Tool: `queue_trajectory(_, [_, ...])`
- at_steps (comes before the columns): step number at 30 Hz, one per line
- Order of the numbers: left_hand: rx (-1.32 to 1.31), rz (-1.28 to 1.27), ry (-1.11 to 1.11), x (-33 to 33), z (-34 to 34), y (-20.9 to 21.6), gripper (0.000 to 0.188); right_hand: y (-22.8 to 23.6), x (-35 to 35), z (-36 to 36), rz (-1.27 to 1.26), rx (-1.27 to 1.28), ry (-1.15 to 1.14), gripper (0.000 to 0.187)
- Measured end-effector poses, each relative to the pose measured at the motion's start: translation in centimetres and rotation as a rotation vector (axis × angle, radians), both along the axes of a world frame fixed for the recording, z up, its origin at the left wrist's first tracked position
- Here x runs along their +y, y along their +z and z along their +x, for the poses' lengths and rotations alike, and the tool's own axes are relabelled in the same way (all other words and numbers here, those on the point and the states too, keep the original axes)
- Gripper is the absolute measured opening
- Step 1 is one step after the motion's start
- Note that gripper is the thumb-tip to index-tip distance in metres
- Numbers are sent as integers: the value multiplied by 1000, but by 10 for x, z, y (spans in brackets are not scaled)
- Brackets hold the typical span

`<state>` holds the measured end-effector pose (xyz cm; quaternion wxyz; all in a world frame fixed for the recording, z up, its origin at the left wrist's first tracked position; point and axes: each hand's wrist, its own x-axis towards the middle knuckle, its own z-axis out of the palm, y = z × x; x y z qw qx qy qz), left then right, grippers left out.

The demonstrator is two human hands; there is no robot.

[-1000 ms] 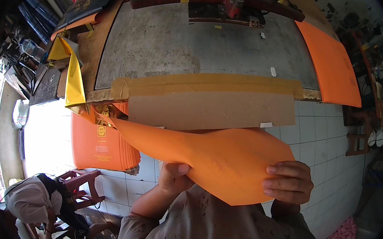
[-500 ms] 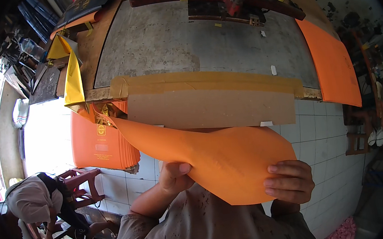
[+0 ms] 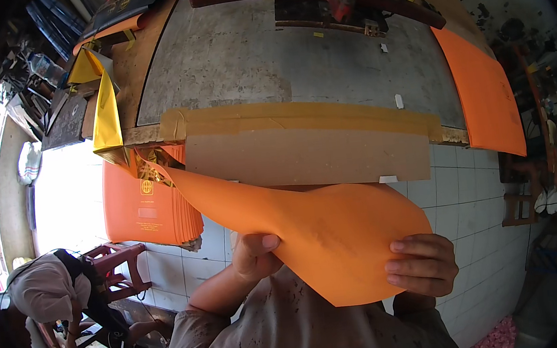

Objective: The person places a sheet of orange cardstock under a stamping machine, aligns a strip of gold foil over the surface, and presses down with the machine to apply a gold-stamped design.

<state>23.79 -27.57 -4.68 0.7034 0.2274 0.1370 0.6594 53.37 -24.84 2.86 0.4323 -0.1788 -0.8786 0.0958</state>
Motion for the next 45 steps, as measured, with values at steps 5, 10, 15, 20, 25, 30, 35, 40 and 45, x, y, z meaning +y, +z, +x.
queue_trajectory(5, [50,-12,25,0,1,1,59,-2,0,-1,15,14,-2,5])
queue_trajectory(10, [25,-12,23,-1,2,0,60,-2,1,1,26,12,8,5])
queue_trajectory(15, [54,-27,27,-1,2,2,61,-3,3,1,50,15,17,5])
queue_trajectory(20, [53,-60,33,-2,3,2,63,-3,3,1,46,17,26,6])
queue_trajectory(25, [-41,33,2,3,4,-2,64,-4,1,1,43,32,12,7])
queue_trajectory(30, [-106,-68,-15,0,5,5,66,-3,-1,2,24,-9,-2,8])
queue_trajectory(35, [-107,-79,-31,-1,2,2,67,-1,-2,0,5,-6,-17,8])
queue_trajectory(40, [-102,-39,-26,0,4,1,65,0,-2,1,8,-15,-20,8])
queue_trajectory(45, [-105,42,-31,4,4,-2,64,-1,-3,2,9,-20,-13,8])
